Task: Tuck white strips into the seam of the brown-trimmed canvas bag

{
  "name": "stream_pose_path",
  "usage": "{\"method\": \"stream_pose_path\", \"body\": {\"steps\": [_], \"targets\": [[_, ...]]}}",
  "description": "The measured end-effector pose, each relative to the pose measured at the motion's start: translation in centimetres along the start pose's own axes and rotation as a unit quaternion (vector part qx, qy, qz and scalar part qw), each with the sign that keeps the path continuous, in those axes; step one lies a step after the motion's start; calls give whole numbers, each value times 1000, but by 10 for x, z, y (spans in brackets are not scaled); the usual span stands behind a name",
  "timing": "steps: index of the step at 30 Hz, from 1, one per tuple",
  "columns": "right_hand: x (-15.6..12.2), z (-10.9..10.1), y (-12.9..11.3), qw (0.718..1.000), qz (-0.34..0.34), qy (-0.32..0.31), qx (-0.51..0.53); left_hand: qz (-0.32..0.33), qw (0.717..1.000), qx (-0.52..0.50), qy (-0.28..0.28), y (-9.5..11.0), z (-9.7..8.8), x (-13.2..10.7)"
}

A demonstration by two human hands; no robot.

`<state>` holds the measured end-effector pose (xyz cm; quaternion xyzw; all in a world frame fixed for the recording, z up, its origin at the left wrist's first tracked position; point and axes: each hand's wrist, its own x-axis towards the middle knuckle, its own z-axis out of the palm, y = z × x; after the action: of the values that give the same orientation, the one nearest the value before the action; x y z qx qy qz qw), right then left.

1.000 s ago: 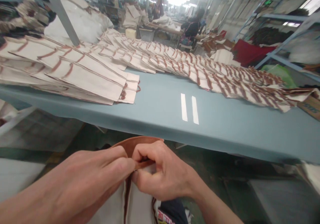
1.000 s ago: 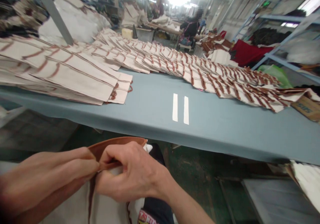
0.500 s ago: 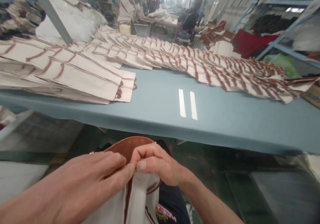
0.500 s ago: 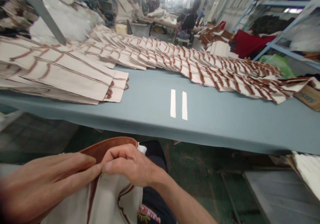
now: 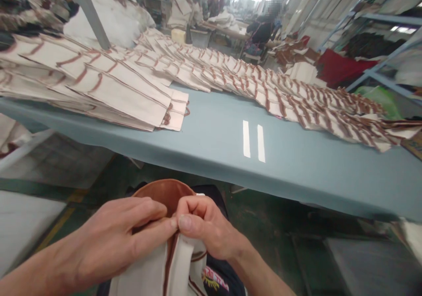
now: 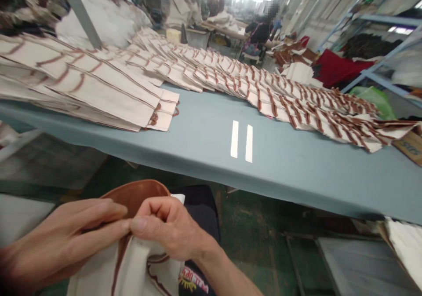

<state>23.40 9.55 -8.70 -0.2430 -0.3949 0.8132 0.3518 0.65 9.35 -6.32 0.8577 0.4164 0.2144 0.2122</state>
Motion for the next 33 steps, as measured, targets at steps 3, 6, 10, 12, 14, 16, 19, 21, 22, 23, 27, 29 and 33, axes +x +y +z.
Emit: {"method": "stream_pose_path", "body": {"steps": [3,6,10,12,14,16,19,21,22,23,27,29,33], "targets": [[-2,6,4,999,-30,19,-40,53,998,25,28,0,-1,0],[-3,9,1,988,-56,43,-139,144,983,100,61,-1,-2,1],[-6,5,-16,968,-4,44,-249,252,945,183,101,-5,-1,2],[-7,3,-26,961,39,43,-269,268,940,189,94,-5,-2,4],[-8,1,-35,961,71,29,-264,278,937,192,88,-4,-3,7],[-8,0,-40,962,96,8,-255,284,937,190,80,-2,-3,9],[-6,-1,-40,959,115,-9,-259,280,940,181,74,-3,-1,11],[-6,0,-36,959,94,-1,-266,273,942,175,83,-5,2,9],[-6,1,-34,960,69,10,-272,268,944,170,89,-7,3,7],[-6,3,-31,959,37,22,-280,262,947,160,94,-8,5,5],[-5,17,-18,950,-85,62,-293,259,954,86,123,-10,12,4],[-5,22,-11,953,-120,77,-268,259,953,41,152,-8,17,9],[-4,20,-6,960,-158,89,-213,261,939,-70,211,-2,21,24]]}}
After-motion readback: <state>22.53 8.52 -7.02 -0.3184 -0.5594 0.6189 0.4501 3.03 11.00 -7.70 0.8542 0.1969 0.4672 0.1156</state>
